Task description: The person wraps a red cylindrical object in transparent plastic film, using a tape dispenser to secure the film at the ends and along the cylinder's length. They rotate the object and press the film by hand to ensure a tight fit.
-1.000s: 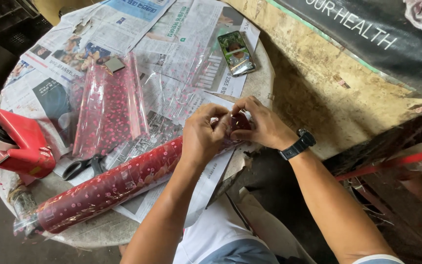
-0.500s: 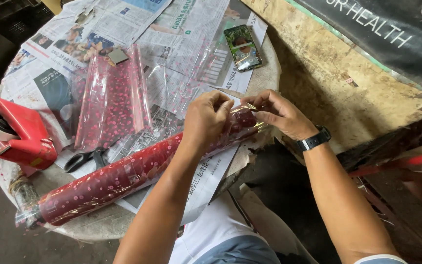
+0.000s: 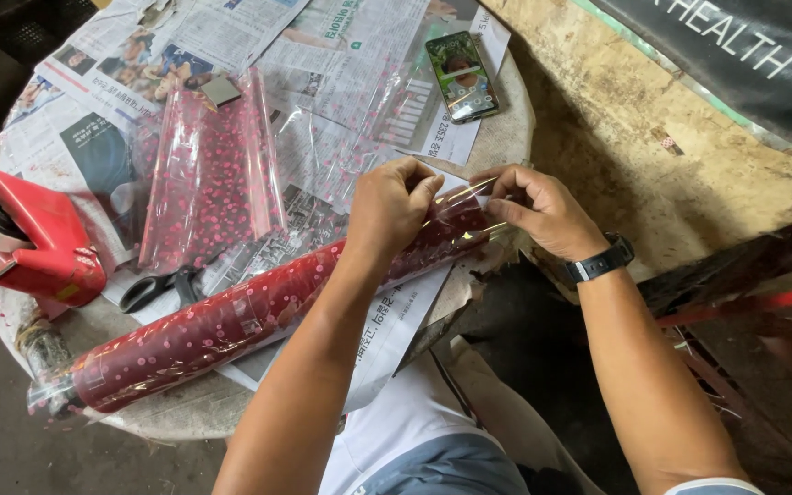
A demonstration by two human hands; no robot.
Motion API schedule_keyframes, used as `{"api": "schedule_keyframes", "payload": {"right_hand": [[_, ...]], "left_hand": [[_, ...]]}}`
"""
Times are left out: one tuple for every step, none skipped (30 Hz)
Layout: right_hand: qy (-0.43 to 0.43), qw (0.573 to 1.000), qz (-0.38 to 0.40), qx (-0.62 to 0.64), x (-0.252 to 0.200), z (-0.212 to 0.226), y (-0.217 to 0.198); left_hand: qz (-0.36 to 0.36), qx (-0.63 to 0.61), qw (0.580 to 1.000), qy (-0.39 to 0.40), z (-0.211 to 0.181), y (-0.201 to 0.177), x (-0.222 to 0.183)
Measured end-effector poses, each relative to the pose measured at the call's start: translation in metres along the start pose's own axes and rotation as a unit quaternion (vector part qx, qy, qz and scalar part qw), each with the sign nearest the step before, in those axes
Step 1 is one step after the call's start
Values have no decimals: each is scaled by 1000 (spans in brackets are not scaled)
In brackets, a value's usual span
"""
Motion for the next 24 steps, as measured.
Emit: {"api": "schedule_keyframes", "payload": {"right_hand": [[0,1000,2,1,0,0,2],[2,1000,-6,11,0,0,4],[4,1000,-15,21,-1,0,5],[4,1000,-13,21,-1,1,7],[3,1000,-19,22,-1,2,7],[2,999,-25,22,-2,3,8],[2,1000,-22,22,-1,3,9],[6,999,-28,21,-1,2,8],[10,999,-34,19,-1,1,8],[10,999,-32,19,-2,-4,7],[14,999,-35,19,-2,-9,5],[17,999,-39,19,-3,-15,4],[17,999,-37,19,-3,-17,4],[20,999,-40,8,-3,-18,3],[22,999,-43,-3,-3,-20,2],[21,999,-41,-4,-4,-17,3],[19,999,-39,-11,-3,-14,3],[16,999,-37,-18,-2,-10,3],[12,999,-32,-21,-3,-10,2],[6,998,-29,-58,-5,-10,2],[-1,995,-26,-95,-7,-9,1],[-5,995,-22,-97,-6,-8,2],[-58,980,-55,-180,-7,-4,1],[-111,955,-88,-261,-8,0,0]], "left_hand": [[-1,0,1000,-2,1,0,2],[2,4,1000,2,2,1,4],[4,8,1000,6,3,2,6],[3,8,1000,4,-1,1,4],[14,19,1000,-13,-4,0,2],[24,30,999,-30,-8,0,0],[23,29,999,-32,-2,2,6],[30,42,998,-33,4,5,11],[38,55,997,-34,9,9,17],[37,54,997,-35,14,12,21],[43,70,996,-36,18,16,25],[49,87,994,-36,22,20,30],[48,86,994,-37,22,21,32],[57,103,991,-58,23,24,34],[66,119,988,-77,25,26,37],[64,118,988,-78,18,21,32],[84,118,986,-84,12,16,27],[103,118,984,-91,5,11,23],[97,116,984,-91,8,12,24],[108,118,983,-91,10,14,26],[118,121,981,-91,12,16,27],[112,119,982,-92,19,19,32],[123,122,980,-93,25,23,37],[133,126,979,-94,31,28,42]]}}
Point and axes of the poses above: each hand's wrist, its own x-axis towards the middle knuckle, its own y-axis out of the palm, z = x × y, the point moved 3 cm from there along x, towards the middle knuckle, and after that the axes turned 7 degrees about z, right-handed, at the moved point
